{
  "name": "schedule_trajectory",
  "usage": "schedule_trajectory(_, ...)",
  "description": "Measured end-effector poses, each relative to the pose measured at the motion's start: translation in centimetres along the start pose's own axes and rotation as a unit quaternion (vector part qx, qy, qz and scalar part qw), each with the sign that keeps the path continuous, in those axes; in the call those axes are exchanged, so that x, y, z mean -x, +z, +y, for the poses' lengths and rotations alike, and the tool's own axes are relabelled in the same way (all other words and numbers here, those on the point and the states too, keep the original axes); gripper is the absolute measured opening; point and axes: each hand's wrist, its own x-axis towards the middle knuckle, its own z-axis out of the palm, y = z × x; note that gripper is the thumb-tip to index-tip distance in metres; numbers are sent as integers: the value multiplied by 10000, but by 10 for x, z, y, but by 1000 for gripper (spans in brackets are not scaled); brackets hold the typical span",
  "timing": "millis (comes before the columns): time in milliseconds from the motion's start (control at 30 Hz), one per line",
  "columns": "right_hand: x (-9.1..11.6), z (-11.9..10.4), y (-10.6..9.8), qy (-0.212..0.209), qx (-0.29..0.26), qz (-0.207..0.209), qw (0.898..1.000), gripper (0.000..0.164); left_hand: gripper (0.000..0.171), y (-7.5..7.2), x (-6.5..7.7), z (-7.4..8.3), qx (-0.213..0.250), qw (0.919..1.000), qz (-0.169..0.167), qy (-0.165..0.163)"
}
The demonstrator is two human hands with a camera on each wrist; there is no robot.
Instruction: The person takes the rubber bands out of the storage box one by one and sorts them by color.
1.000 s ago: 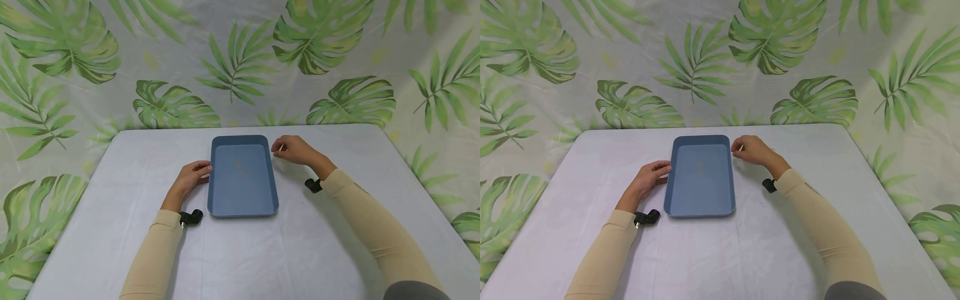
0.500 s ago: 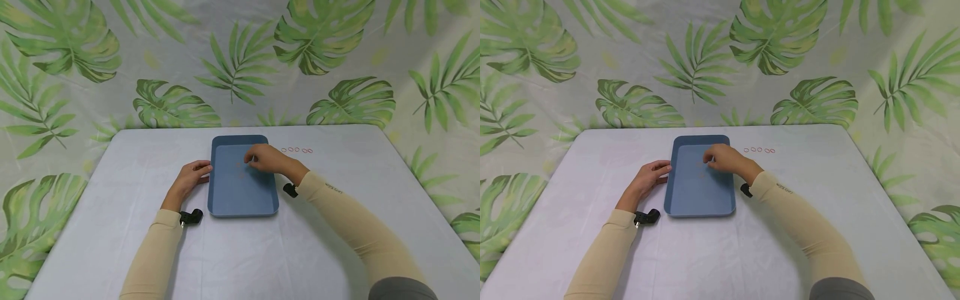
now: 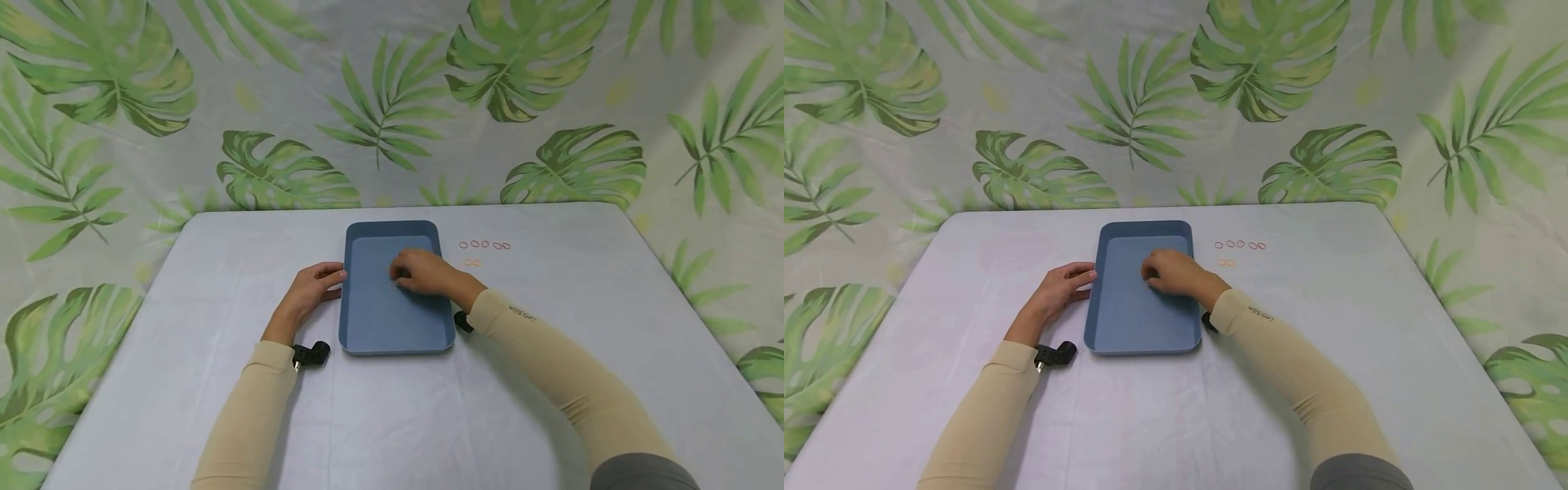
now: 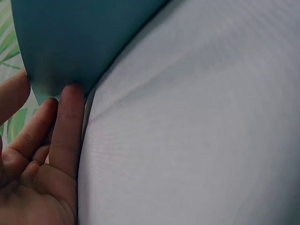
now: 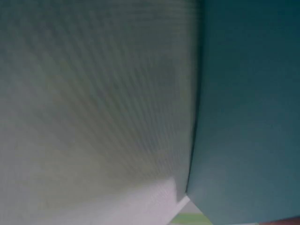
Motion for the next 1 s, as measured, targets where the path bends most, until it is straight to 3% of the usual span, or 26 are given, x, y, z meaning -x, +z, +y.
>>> schedule_trajectory(267, 2, 0, 2, 144, -111, 36, 9998, 17, 48, 1, 0, 1, 51, 10000, -21, -22)
schedule_trajectory(633, 3, 1, 4, -11, -302, 337, 9990, 6, 48, 0, -1, 0, 1, 10000, -21, -53)
schedule_trajectory(1000, 12, 6, -9, -89, -650, 684, 9955, 4, 48, 0, 0, 0, 35, 10000, -5, -26)
